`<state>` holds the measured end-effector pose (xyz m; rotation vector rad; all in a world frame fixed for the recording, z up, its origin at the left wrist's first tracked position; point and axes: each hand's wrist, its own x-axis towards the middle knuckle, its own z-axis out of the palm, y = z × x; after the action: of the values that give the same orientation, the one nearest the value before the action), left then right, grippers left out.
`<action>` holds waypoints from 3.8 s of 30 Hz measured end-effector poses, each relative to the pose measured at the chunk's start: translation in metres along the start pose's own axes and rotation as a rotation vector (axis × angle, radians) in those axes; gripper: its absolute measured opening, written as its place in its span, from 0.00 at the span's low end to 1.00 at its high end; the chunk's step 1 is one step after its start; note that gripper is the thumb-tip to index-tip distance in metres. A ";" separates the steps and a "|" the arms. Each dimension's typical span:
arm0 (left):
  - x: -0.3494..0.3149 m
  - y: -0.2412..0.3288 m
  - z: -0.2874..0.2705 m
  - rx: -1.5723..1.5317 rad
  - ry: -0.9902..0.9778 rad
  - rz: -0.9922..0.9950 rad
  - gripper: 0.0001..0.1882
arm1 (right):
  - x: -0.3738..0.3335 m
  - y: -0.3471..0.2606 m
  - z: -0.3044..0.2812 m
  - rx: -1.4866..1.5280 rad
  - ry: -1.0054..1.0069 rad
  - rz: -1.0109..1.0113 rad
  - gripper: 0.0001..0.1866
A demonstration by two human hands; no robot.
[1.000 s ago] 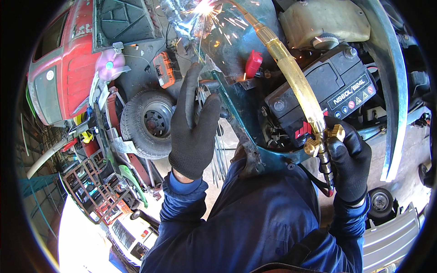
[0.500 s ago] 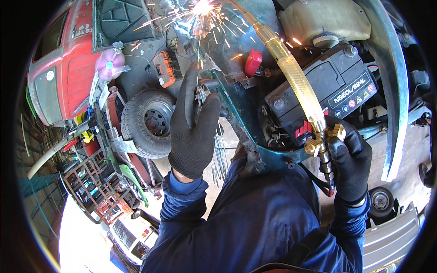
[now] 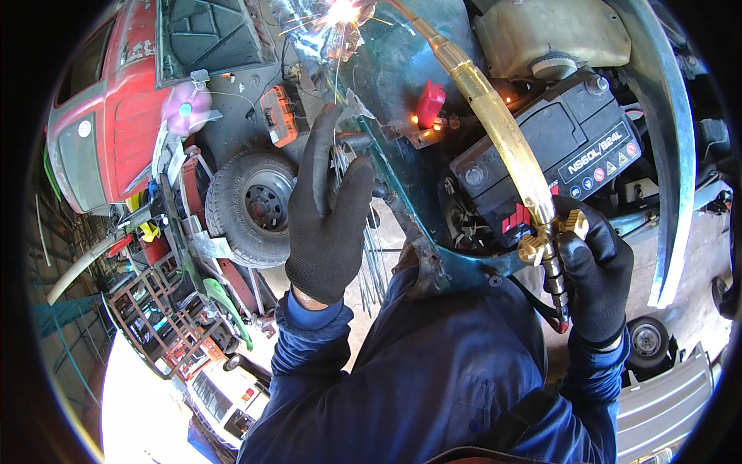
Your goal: The person welds a metal frame on a green car using a welding torch and filler wire. They repeatedly feed the wire into the torch and apply heat to the frame, creating sparks. The person also uses a hammer to tap the welded area.
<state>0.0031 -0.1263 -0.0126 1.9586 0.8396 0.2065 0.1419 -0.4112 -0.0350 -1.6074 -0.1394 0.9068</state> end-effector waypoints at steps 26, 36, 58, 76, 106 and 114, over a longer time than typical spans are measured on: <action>-0.001 0.000 0.000 0.011 0.007 -0.026 0.33 | 0.000 -0.005 0.001 -0.017 0.001 0.034 0.22; 0.000 -0.001 0.001 -0.022 0.007 -0.025 0.33 | 0.000 0.001 0.000 -0.017 -0.006 -0.008 0.22; 0.002 -0.002 0.001 0.036 0.016 -0.017 0.33 | 0.001 0.003 0.001 0.028 -0.002 -0.001 0.23; 0.001 -0.003 0.001 0.040 0.024 -0.023 0.33 | 0.001 0.004 0.001 0.018 -0.008 -0.013 0.22; 0.000 -0.001 0.002 0.071 0.008 0.012 0.33 | 0.001 0.007 0.000 0.045 -0.024 -0.015 0.24; -0.001 0.004 0.002 0.045 0.010 0.017 0.33 | -0.006 0.008 -0.009 0.077 -0.054 -0.055 0.27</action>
<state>0.0052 -0.1302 -0.0100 2.0088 0.8415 0.2093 0.1400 -0.4234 -0.0399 -1.5015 -0.1837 0.9033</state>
